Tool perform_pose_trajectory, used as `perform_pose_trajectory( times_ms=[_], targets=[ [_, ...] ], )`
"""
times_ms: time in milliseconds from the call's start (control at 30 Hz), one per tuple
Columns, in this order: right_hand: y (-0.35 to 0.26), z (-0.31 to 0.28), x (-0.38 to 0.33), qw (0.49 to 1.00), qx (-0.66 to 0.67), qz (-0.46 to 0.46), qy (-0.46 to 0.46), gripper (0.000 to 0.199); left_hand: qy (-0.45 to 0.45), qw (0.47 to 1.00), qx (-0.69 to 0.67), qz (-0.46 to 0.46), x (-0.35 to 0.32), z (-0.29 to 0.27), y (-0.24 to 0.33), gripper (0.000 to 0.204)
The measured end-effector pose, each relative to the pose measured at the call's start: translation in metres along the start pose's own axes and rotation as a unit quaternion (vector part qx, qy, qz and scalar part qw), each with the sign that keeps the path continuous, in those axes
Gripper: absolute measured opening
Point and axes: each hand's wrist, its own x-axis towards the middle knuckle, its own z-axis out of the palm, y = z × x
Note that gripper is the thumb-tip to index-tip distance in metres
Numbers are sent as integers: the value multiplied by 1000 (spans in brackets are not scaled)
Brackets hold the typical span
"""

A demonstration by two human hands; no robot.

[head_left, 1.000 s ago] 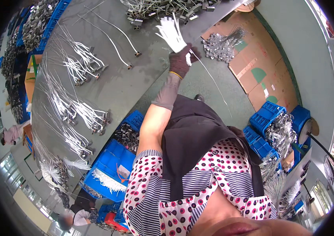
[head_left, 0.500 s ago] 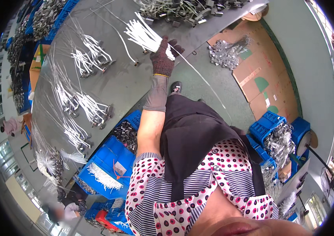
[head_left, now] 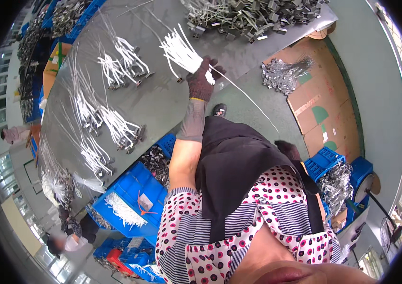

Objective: Organizing and bundling white electrical wires at a manual assembly station.

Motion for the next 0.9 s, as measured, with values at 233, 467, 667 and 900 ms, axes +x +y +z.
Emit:
perform_pose_trajectory(
  times_ms=[233,467,667,900],
  targets=[
    [-176,-12,147,998,56,-15,12,40,-60,987,121,-85,-26,0,-32,29],
    [-268,-11,234,980,187,-56,32,60,-34,954,294,41,-8,20,-9,26],
    [-314,3,279,918,358,166,-30,68,-55,922,377,70,7,8,20,27],
    [-286,19,283,965,249,63,-51,68,-137,654,706,233,6,-32,13,62]
  ],
)
